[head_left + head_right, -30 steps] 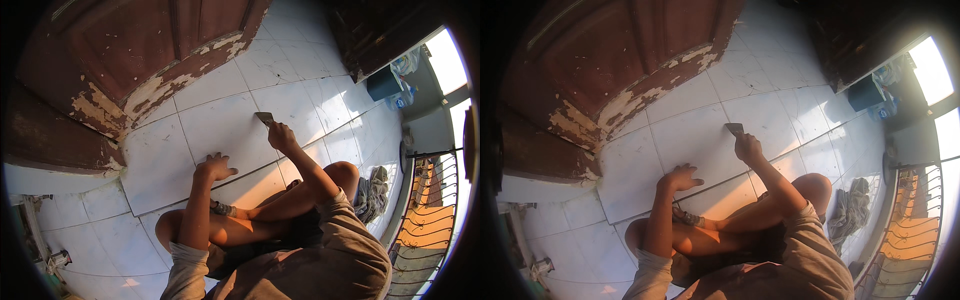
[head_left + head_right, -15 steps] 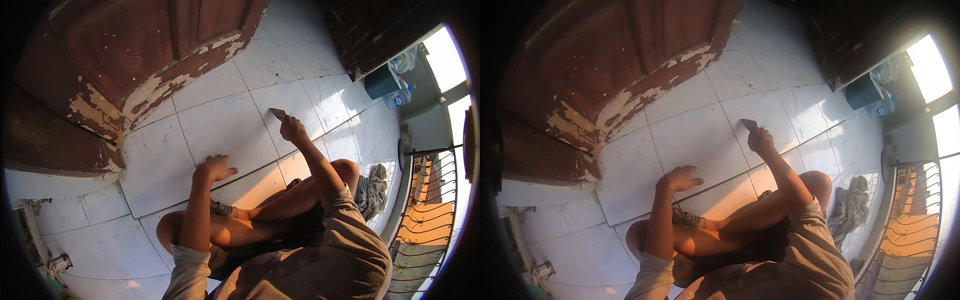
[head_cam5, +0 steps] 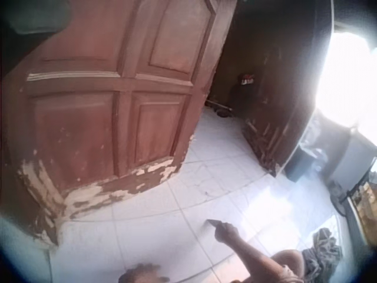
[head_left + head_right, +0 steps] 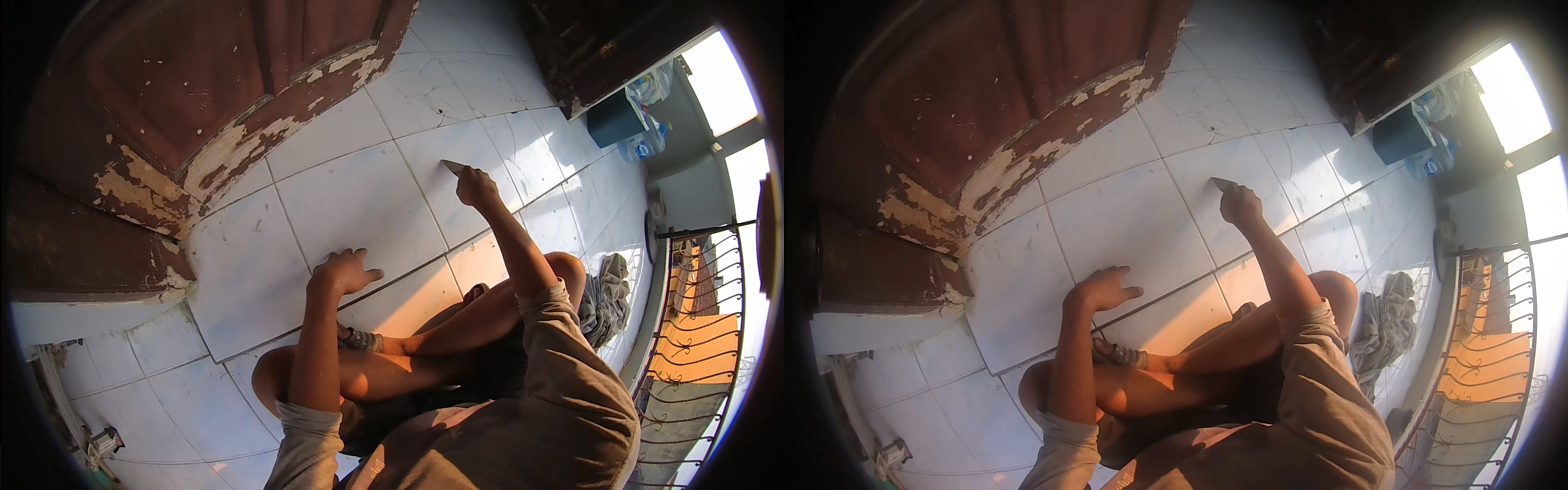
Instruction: The person sits on a tiled floor and uses a metal scraper to remove material from the grout lines and tile surfaces. They move across different sections of the floor, scraping along the seams and occasionally adjusting their position.
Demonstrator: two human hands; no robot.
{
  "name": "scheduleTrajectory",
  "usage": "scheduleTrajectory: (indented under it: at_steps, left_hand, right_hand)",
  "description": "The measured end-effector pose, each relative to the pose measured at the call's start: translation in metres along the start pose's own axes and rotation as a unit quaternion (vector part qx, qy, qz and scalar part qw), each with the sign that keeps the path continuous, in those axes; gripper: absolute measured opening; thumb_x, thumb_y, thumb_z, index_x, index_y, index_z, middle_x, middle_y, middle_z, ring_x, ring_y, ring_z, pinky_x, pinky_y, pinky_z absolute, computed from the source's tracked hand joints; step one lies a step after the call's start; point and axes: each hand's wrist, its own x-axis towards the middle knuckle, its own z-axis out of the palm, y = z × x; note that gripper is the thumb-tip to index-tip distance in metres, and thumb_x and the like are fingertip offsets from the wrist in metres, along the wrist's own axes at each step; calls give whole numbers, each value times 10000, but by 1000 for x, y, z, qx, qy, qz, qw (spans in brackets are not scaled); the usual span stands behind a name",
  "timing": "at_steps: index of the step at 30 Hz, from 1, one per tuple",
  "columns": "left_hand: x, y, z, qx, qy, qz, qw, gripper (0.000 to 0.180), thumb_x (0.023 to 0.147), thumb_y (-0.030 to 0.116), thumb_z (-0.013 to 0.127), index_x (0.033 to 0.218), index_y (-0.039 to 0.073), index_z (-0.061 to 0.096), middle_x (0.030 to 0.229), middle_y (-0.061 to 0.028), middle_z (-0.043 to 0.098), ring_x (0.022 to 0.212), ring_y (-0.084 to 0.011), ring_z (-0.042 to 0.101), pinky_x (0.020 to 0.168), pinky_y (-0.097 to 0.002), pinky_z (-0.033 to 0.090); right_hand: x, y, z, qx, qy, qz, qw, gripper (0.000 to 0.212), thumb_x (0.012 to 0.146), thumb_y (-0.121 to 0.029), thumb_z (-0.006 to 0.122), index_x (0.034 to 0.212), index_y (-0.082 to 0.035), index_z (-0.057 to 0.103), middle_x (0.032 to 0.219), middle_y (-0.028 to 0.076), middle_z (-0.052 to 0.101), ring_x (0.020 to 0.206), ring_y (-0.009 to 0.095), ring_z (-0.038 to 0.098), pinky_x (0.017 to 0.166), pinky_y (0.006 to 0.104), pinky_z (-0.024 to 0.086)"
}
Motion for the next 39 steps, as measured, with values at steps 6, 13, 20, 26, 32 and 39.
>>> scheduleTrajectory:
  at_steps: [6,13,20,26,32,39]
  left_hand:
    - [-2,-2,-2,-11,-1,0,1000,825,940,611,590,1583,144,368,1634,-137,358,1502,-383,332,1191,-541,376]
    - [-3,3,-1,-10,4,0,1000,838,934,622,583,1578,129,372,1618,-141,388,1484,-395,360,1188,-518,390]
    - [-14,15,-11,-49,-6,-3,999,830,953,551,604,1562,35,374,1575,-216,433,1453,-359,425,1199,-447,373]
    - [-17,8,-6,-23,10,12,1000,856,956,551,601,1566,5,349,1590,-239,403,1457,-372,422,1209,-428,356]
    - [-10,-10,-5,-38,17,23,999,863,949,554,617,1572,19,350,1601,-229,393,1474,-362,404,1215,-424,336]
    - [-23,-2,-16,-42,187,25,981,546,941,429,691,1262,-8,629,1232,-214,683,1184,-354,655,1011,-442,511]
  right_hand:
    - [6,0,12,-70,25,-15,997,238,945,-162,537,1092,-10,645,990,199,748,950,365,750,864,466,607]
    - [-21,7,17,-33,20,-19,999,230,961,-168,499,1048,-19,650,995,254,724,956,421,725,853,523,597]
    - [-84,3,11,-53,-43,-19,997,323,950,-98,511,1221,-29,673,994,285,729,949,420,740,828,512,609]
    - [-103,-13,23,-42,20,-54,997,257,994,-129,491,1086,-47,716,935,216,753,874,360,762,717,466,627]
    - [-131,-21,38,93,-47,-66,992,620,941,-208,611,1512,-45,432,834,248,718,778,434,716,725,550,569]
    - [-263,-42,126,486,-24,-8,874,730,955,-202,633,1569,-41,271,816,203,619,744,361,623,715,442,508]
